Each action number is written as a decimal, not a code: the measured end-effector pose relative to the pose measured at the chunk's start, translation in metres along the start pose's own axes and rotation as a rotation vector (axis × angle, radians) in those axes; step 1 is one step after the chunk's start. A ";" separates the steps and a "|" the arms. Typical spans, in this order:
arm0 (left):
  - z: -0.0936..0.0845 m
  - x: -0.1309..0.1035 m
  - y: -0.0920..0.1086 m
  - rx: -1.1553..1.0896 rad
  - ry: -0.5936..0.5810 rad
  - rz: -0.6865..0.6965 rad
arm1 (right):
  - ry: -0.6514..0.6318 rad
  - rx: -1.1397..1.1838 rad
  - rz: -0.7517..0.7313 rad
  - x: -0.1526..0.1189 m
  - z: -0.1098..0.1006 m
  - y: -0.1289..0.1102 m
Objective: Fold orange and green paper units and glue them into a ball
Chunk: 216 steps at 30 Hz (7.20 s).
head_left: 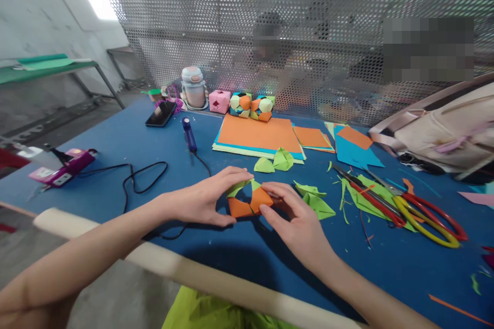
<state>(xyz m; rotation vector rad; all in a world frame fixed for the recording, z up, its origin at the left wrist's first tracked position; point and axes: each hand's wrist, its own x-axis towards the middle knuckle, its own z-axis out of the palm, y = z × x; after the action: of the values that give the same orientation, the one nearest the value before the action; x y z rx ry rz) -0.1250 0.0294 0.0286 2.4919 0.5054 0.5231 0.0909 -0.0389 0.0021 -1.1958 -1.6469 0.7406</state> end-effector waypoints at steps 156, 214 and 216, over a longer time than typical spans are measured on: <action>0.045 0.010 0.000 -0.045 0.357 -0.181 | -0.049 0.133 -0.006 0.002 0.005 0.018; 0.032 0.011 -0.007 -0.402 0.358 -0.416 | -0.059 -0.205 -0.182 0.006 0.002 0.029; 0.029 0.009 -0.005 -0.271 0.258 -0.408 | -0.060 -0.189 -0.151 0.006 0.002 0.028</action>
<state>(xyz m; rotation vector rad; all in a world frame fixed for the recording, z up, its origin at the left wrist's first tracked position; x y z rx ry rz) -0.1052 0.0249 0.0051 2.0020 0.9489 0.6973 0.0995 -0.0239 -0.0213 -1.1735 -1.8675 0.5395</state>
